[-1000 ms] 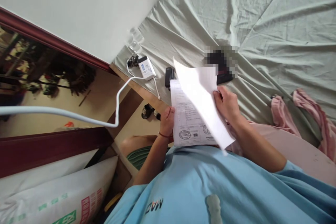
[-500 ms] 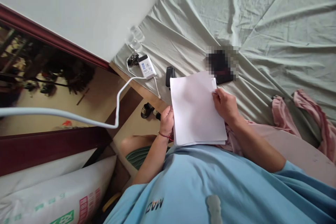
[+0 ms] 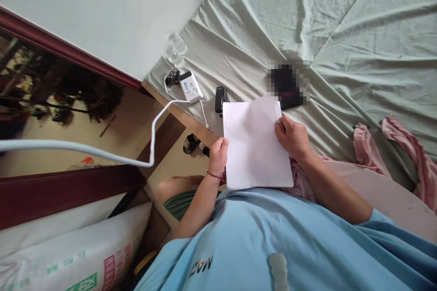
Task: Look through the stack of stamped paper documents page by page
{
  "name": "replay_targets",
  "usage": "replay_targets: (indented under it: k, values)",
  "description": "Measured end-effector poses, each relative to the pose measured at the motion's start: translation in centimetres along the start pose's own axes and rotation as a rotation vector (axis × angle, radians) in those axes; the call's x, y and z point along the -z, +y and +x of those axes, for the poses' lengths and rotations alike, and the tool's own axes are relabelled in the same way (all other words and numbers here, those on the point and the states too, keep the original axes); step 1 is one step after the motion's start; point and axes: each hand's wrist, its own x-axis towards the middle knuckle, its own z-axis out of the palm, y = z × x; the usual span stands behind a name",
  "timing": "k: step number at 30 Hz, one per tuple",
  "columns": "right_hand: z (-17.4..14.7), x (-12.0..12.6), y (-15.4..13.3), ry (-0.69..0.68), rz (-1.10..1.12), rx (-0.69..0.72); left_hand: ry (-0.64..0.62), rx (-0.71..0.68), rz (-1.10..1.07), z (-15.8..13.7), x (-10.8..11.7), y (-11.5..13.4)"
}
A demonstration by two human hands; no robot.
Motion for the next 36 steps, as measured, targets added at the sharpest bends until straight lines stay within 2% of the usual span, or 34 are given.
replay_targets:
  k: [4,7,9,11,13,17,19,23,26,31,36]
  values:
    - [0.1,0.0,0.3,0.126,0.006,0.057,0.018,-0.094,0.104,-0.7,0.1,0.4]
    - [0.2,-0.1,0.7,0.192,0.058,0.064,0.06,-0.099,0.051,-1.4,0.3,0.3]
    - [0.2,-0.1,0.7,0.189,0.16,0.028,0.09,-0.082,-0.009,-1.8,0.5,0.0]
    - [0.2,-0.1,0.6,0.137,0.32,-0.04,0.105,-0.062,-0.08,-2.0,0.6,-0.2]
    - [0.2,0.0,0.2,0.039,0.573,-0.147,0.101,-0.019,-0.168,-2.1,0.5,-0.5]
    - [0.1,0.8,-0.8,-0.211,1.184,-0.388,0.201,0.187,-0.4,-2.3,-0.3,-0.8]
    - [0.0,1.1,-1.2,-0.301,1.306,-0.473,0.205,0.256,-0.492,-2.7,-0.6,-0.6]
    - [-0.1,1.1,-1.1,-0.396,1.3,-0.563,-0.052,0.289,-0.56,-4.0,-0.6,0.6]
    - [-0.3,0.7,-0.9,-0.46,1.272,-0.584,-0.171,0.34,-0.547,-4.8,-0.2,1.2]
    - [-0.6,0.8,-0.8,-0.528,1.298,-0.604,-0.203,0.361,-0.564,-5.7,0.1,1.0]
    - [-0.9,1.5,-1.0,-0.588,1.422,-0.584,-0.132,0.392,-0.729,-5.5,0.6,1.3]
